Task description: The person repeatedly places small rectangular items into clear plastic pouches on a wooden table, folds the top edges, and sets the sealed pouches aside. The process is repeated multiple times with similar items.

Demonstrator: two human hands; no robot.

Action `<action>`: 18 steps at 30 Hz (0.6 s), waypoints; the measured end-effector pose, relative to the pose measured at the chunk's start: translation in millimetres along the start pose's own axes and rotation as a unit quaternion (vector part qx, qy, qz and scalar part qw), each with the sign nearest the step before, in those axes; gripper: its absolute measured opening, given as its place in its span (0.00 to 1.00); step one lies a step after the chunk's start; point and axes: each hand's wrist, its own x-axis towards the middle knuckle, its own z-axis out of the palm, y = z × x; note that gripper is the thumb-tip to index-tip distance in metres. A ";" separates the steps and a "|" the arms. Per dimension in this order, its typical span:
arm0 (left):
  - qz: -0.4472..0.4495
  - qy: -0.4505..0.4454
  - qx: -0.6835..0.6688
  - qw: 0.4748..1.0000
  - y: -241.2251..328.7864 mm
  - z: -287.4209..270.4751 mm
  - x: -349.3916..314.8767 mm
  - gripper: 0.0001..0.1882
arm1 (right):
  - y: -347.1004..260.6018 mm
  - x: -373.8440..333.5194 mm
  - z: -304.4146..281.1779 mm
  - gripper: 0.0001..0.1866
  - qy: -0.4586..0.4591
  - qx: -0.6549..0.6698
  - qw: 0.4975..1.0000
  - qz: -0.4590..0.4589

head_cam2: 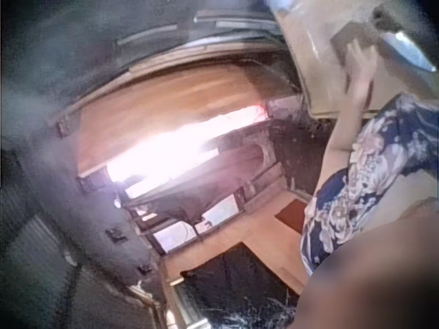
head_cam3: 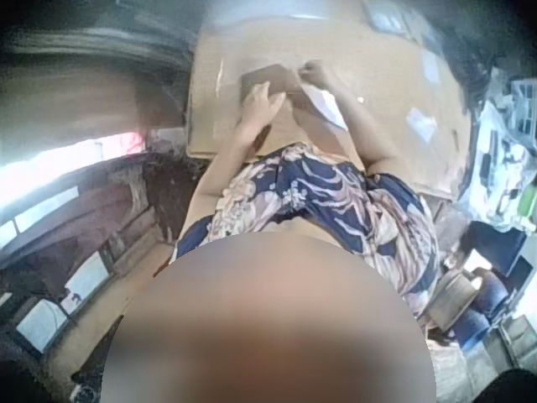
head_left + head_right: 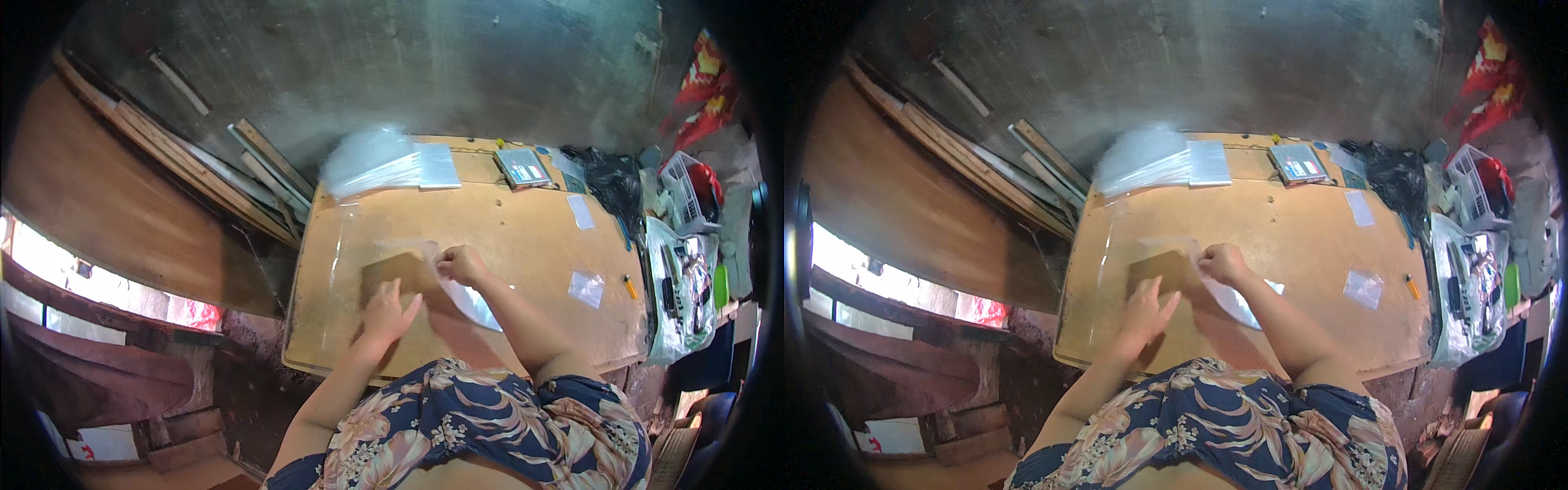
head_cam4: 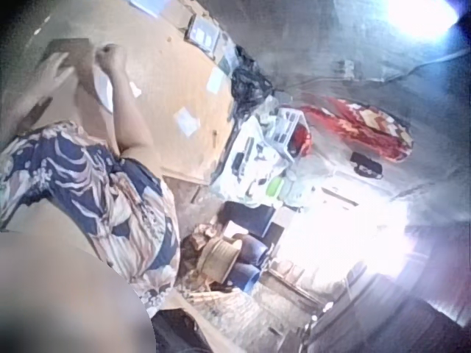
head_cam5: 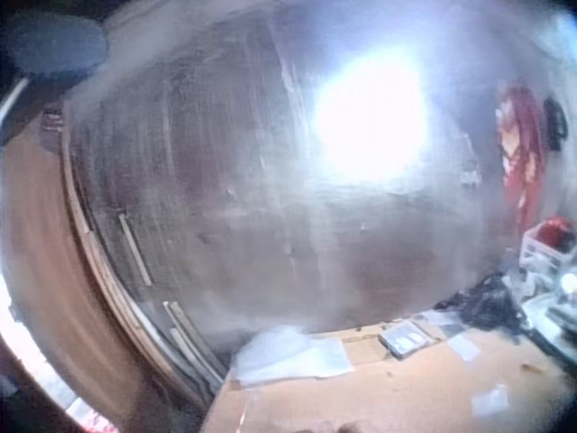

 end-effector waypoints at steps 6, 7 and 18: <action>-0.116 -0.094 -0.585 0.797 48.2 49.7 1.9 0.28 | 0.4 -68.7 3.1 0.07 -0.112 0.285 0.950 -0.058; -0.126 -0.122 -0.640 0.748 49.3 53.7 -0.5 0.27 | 7.4 -74.6 -0.8 0.08 -0.130 0.302 0.942 -0.065; -0.253 0.084 -0.647 0.715 14.1 83.2 99.5 0.19 | 102.7 -185.9 -205.0 0.06 0.373 0.485 0.791 0.026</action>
